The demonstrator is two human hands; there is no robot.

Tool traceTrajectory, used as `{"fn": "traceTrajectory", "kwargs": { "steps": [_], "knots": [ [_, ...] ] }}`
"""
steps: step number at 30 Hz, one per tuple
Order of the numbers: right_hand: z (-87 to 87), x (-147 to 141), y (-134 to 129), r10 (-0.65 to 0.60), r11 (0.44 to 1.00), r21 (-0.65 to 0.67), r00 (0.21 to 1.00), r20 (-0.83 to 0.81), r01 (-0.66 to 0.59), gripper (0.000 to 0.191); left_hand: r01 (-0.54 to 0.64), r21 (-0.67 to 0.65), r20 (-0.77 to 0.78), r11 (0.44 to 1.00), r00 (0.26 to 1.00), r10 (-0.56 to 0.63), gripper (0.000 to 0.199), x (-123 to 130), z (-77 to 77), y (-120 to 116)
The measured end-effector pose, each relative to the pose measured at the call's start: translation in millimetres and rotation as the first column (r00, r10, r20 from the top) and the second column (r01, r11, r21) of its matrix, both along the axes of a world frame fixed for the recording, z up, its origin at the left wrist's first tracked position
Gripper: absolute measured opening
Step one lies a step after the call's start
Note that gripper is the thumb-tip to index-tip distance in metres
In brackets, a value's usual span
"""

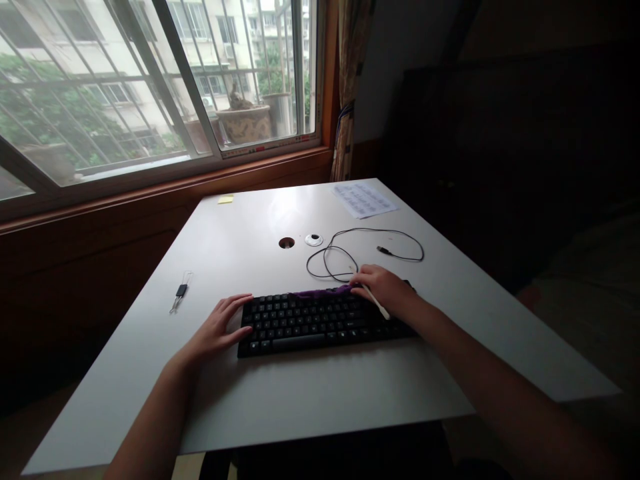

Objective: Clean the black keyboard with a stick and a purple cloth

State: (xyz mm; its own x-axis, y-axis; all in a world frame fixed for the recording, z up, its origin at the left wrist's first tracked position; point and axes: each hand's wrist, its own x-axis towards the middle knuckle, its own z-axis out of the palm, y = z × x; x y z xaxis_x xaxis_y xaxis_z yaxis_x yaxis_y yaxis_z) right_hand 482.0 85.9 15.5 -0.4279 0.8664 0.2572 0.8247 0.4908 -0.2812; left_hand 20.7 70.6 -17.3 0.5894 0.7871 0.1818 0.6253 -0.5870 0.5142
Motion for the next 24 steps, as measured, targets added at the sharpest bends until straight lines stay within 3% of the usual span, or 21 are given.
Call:
{"fn": "traceTrajectory", "kwargs": {
  "steps": [9, 17, 21, 24],
  "knots": [
    [4.3, 11, -4, -0.011, 0.999, 0.038, 1.0, -0.017, 0.012, 0.017, -0.017, -0.009, -0.003, 1.0, 1.0, 0.017, 0.059, 0, -2.1, 1],
    [2.0, 20, -9, -0.008, 0.998, 0.052, 0.971, -0.238, 0.021, 0.019, -0.006, -0.048, -0.022, 0.999, 1.0, 0.005, 0.06, 0, -2.4, 2],
    [5.6, 33, -8, -0.133, 0.982, 0.065, 0.886, -0.443, 0.18, 0.019, -0.012, -0.05, -0.027, 0.999, 1.0, 0.011, 0.059, 0, -3.1, 3],
    [9.9, 45, -10, -0.241, 0.963, -0.051, 0.757, -0.608, 0.266, 0.022, -0.016, -0.043, -0.03, 0.999, 0.999, 0.014, 0.059, -1, -3.6, 3]
  ]
}}
